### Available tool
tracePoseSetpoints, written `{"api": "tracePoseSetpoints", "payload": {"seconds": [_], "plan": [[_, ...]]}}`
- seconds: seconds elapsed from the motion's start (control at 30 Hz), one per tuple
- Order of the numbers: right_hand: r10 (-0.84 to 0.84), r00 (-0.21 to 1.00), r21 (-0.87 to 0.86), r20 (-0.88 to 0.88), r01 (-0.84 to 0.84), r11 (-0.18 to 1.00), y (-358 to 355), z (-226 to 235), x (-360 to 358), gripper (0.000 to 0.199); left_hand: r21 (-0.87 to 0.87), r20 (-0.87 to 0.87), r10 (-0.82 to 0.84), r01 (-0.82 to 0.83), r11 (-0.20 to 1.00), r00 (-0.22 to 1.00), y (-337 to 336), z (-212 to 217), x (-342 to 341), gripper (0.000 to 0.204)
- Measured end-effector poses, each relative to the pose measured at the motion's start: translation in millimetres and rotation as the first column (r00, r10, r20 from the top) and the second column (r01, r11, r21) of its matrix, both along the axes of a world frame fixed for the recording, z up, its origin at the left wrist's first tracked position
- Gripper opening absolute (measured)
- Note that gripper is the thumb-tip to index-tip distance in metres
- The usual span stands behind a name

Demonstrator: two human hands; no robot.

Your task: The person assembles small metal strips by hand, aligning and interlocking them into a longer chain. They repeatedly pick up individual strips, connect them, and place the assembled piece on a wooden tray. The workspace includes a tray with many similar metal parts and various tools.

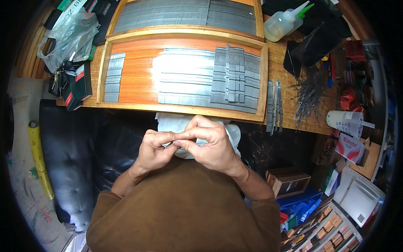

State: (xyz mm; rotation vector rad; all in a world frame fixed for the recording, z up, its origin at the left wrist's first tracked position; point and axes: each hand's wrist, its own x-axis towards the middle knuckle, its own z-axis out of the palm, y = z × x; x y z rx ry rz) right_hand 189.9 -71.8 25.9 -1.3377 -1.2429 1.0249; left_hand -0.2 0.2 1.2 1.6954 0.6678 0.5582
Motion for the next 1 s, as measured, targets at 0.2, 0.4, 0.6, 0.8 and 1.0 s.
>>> {"api": "tracePoseSetpoints", "payload": {"seconds": [0.2, 0.4, 0.6, 0.8, 1.0], "plan": [[-0.009, 1.000, 0.009, -0.017, 0.010, 1.000, -1, -3, -2, 0.016, -0.034, -0.015, -0.031, 0.031, 0.999, 0.999, 2, -2, -2, 0.019], [0.000, 1.000, 0.018, -0.013, 0.000, 1.000, -3, -6, -2, 0.016, -0.047, -0.041, -0.021, 0.019, 0.999, 0.999, 0, 0, -1, 0.020], [0.023, 1.000, 0.020, -0.001, -0.023, 1.000, -1, -7, -1, 0.017, 0.000, -0.024, -0.005, 0.005, 1.000, 1.000, -2, -1, -2, 0.021], [0.016, 1.000, 0.013, -0.015, -0.015, 1.000, -4, -9, -2, 0.018, 0.020, 0.024, 0.019, -0.019, 1.000, 1.000, -3, -2, -1, 0.019], [-0.010, 1.000, 0.049, -0.021, 0.011, 0.999, -5, -12, -3, 0.018, 0.023, 0.036, 0.027, -0.028, 0.999, 0.999, -3, -1, -1, 0.017]]}}
